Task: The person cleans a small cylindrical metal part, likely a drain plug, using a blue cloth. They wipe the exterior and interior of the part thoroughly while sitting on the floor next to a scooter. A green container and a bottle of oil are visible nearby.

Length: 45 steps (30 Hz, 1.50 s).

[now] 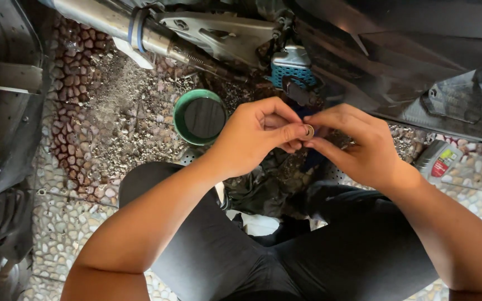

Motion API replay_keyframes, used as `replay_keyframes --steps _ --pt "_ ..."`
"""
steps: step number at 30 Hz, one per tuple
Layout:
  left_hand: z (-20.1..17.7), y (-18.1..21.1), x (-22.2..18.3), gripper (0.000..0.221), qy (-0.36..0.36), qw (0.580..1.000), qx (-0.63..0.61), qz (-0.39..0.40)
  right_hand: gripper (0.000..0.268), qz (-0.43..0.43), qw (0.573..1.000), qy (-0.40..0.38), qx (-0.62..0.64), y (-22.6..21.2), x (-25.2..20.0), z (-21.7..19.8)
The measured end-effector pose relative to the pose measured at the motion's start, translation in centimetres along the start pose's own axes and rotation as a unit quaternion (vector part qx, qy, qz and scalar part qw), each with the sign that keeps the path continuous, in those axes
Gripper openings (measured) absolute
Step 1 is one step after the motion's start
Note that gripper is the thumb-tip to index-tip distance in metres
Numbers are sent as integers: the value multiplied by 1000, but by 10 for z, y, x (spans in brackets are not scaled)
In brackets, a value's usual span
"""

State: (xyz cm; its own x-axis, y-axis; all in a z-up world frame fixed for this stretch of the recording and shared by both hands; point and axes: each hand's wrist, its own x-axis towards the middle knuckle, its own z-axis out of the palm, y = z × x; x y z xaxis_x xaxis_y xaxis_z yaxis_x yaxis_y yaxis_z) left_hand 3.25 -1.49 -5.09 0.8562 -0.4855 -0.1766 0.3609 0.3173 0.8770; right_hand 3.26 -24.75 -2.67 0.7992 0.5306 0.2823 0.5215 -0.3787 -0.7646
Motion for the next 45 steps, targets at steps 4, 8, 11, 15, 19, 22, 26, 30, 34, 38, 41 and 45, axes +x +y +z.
replay_keyframes --steps 4,8,11,15,19,22,26,30,34,38,41,45 --pt "0 0 -2 13 -12 1000 10 14 30 -13 1000 4 2 1 -1 -1" --pt "0 1 -6 13 -19 1000 -1 8 31 -53 999 12 3 -5 -4 -2" --pt "0 2 -8 14 -38 999 -26 12 30 -47 999 24 -5 -9 -8 -2" --pt "0 1 -7 17 -61 997 -39 20 30 -51 997 60 -5 -11 -13 -2" --pt "3 -1 -8 17 -62 997 -50 12 30 -51 996 68 9 -9 -14 -2" --pt "12 7 -13 20 -46 998 -39 34 30 -20 997 75 14 -6 -16 0" --pt "22 26 -21 30 46 897 363 246 28 27 991 84 104 1 -18 7" --pt "21 18 -18 32 48 812 480 327 25 136 980 52 137 0 -15 10" --pt "19 10 -18 29 57 827 469 305 25 191 961 34 198 14 -21 19" --pt "19 8 -18 28 69 843 457 276 22 216 932 21 289 21 -21 23" --pt "20 7 -17 28 74 838 465 276 23 219 935 14 279 22 -19 25" --pt "20 4 -17 28 77 829 479 279 27 220 929 6 298 21 -18 26"
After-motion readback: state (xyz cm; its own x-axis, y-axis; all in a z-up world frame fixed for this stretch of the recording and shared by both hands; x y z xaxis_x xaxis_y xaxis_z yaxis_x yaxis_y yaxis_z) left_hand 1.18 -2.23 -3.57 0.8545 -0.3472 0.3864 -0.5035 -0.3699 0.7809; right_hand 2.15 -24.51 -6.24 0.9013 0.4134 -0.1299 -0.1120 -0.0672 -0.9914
